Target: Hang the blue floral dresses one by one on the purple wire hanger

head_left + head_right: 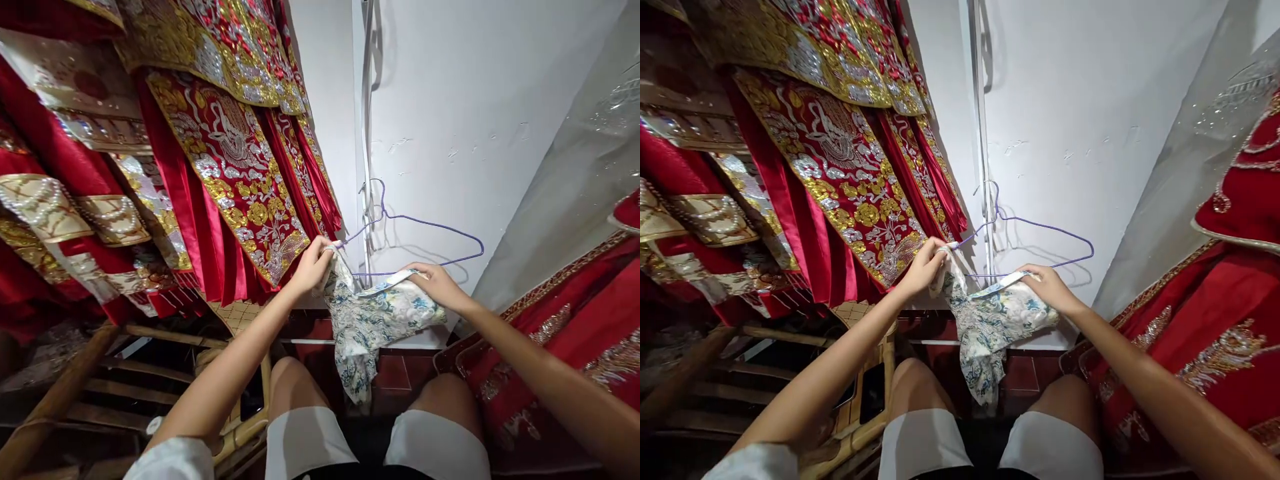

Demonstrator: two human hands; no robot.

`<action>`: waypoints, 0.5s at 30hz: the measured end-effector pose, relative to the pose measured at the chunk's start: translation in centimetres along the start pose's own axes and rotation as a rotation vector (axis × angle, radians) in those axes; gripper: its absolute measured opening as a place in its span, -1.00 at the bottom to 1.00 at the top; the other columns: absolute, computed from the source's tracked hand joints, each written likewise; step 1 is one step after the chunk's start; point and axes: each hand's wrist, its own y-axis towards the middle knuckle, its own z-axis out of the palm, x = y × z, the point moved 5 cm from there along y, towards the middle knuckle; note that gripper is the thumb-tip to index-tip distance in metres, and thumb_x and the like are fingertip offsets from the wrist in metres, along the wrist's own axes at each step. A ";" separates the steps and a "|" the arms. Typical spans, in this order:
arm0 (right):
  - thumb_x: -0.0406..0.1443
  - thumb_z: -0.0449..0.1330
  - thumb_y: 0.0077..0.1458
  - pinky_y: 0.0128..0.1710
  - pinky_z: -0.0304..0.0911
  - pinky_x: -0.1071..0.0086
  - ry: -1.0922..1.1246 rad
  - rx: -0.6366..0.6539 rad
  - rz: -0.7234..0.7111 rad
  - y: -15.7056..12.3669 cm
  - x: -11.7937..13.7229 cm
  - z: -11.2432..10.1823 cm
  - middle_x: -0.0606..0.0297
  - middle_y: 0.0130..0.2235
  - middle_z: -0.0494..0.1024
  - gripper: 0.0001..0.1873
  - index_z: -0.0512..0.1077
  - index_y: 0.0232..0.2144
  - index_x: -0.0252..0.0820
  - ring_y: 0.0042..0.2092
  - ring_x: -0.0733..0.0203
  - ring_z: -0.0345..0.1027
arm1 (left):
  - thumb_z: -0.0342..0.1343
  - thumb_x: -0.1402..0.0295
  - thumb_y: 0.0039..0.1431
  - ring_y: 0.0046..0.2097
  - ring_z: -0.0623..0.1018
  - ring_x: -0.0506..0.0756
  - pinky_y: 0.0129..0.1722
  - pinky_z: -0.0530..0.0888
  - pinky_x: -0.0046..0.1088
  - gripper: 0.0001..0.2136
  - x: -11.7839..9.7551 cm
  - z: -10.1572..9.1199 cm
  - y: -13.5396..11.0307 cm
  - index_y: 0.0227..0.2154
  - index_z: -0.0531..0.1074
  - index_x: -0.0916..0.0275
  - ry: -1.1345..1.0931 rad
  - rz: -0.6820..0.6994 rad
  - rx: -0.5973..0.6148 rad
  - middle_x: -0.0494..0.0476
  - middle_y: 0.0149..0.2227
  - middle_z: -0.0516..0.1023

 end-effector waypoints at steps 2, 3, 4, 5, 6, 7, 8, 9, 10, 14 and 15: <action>-0.11 0.19 0.12 -0.18 0.34 0.25 -0.004 0.045 -0.020 -0.6 1.0 0.7 0.18 -0.22 0.66 -0.67 0.62 -0.24 -0.18 -0.17 -0.02 0.50 | 0.09 0.31 0.21 -0.34 0.44 0.05 -0.23 0.40 -0.44 -0.78 -0.6 0.4 2.2 -0.12 0.47 0.25 -0.036 0.017 0.060 0.00 -0.43 0.48; -0.14 0.19 0.10 -0.17 0.34 0.24 -0.035 0.056 -0.027 -0.9 1.4 0.8 0.19 -0.18 0.67 -0.69 0.62 -0.20 -0.15 -0.17 -0.01 0.51 | 0.12 0.32 0.18 -0.33 0.46 0.07 -0.22 0.41 -0.42 -0.78 -0.7 0.5 3.1 -0.15 0.52 0.26 -0.064 0.009 0.120 0.02 -0.44 0.50; -0.18 0.21 0.07 -0.17 0.34 0.24 -0.084 0.045 -0.029 -1.2 1.5 0.5 0.21 -0.14 0.66 -0.68 0.61 -0.15 -0.11 -0.17 -0.01 0.51 | 0.16 0.32 0.14 -0.32 0.48 0.08 -0.21 0.42 -0.41 -0.80 -0.7 0.5 3.8 -0.22 0.57 0.27 -0.103 -0.018 0.196 0.06 -0.43 0.54; -0.23 0.22 0.04 -0.17 0.35 0.25 -0.145 -0.001 -0.024 -1.5 1.5 -0.3 0.22 -0.10 0.66 -0.62 0.60 -0.07 -0.06 -0.16 -0.02 0.52 | 0.20 0.30 0.11 -0.32 0.50 0.10 -0.22 0.43 -0.39 -0.83 -0.4 0.3 4.3 -0.31 0.60 0.28 -0.158 -0.062 0.271 0.11 -0.42 0.57; -0.26 0.23 0.00 -0.19 0.35 0.25 -0.208 -0.089 -0.016 -1.7 1.4 -1.5 0.24 -0.07 0.66 -0.52 0.56 0.02 -0.01 -0.15 -0.03 0.52 | 0.23 0.28 0.07 -0.33 0.52 0.11 -0.25 0.44 -0.38 -0.83 -0.1 0.0 4.7 -0.38 0.61 0.28 -0.224 -0.123 0.332 0.15 -0.41 0.60; -0.29 0.23 -0.01 -0.20 0.35 0.26 -0.261 -0.215 -0.007 -1.8 1.2 -3.0 0.23 -0.07 0.66 -0.41 0.50 0.13 0.02 -0.15 -0.04 0.53 | 0.26 0.27 0.04 -0.35 0.53 0.12 -0.29 0.44 -0.37 -0.82 0.4 -0.3 4.8 -0.41 0.62 0.29 -0.292 -0.197 0.371 0.18 -0.40 0.62; -0.29 0.23 -0.01 -0.22 0.35 0.25 -0.293 -0.358 0.000 -1.9 0.9 -4.8 0.21 -0.09 0.66 -0.31 0.41 0.23 0.01 -0.14 -0.06 0.53 | 0.29 0.26 0.00 -0.38 0.54 0.13 -0.33 0.45 -0.36 -0.81 0.9 -0.7 4.9 -0.41 0.64 0.30 -0.357 -0.277 0.390 0.20 -0.40 0.64; -0.27 0.22 0.00 -0.22 0.36 0.24 -0.303 -0.487 0.003 -1.8 0.6 -6.6 0.18 -0.11 0.66 -0.25 0.33 0.29 -0.03 -0.14 -0.07 0.54 | 0.31 0.26 -0.03 -0.41 0.55 0.14 -0.36 0.45 -0.35 -0.79 1.4 -1.0 4.9 -0.39 0.65 0.31 -0.414 -0.351 0.394 0.23 -0.40 0.65; -0.25 0.21 0.02 -0.22 0.36 0.23 -0.295 -0.570 -0.004 -1.5 0.3 -8.1 0.13 -0.11 0.66 -0.24 0.31 0.31 -0.09 -0.12 -0.08 0.53 | 0.33 0.26 -0.06 -0.43 0.57 0.16 -0.37 0.46 -0.32 -0.77 1.9 -1.1 4.8 -0.36 0.66 0.32 -0.460 -0.413 0.391 0.25 -0.40 0.66; -0.11 0.30 -0.06 -0.21 0.39 0.20 -0.154 -0.393 0.036 1.8 -1.3 -11.2 0.05 -0.18 0.67 -0.56 0.63 -0.15 -0.22 -0.15 -0.10 0.53 | 0.35 0.30 -0.05 -0.35 0.63 0.30 -0.27 0.54 -0.12 -0.76 3.0 -1.0 4.4 -0.32 0.66 0.35 -0.589 -0.401 0.192 0.29 -0.39 0.66; -0.07 0.34 -0.11 -0.27 0.39 0.20 -0.078 -0.300 0.101 2.6 -1.7 -11.2 0.07 -0.26 0.67 -0.61 0.64 -0.28 -0.22 -0.23 -0.08 0.53 | 0.33 0.29 0.00 -0.27 0.64 0.32 -0.20 0.55 -0.09 -0.76 3.1 -1.1 4.2 -0.29 0.66 0.34 -0.630 -0.324 0.066 0.28 -0.36 0.67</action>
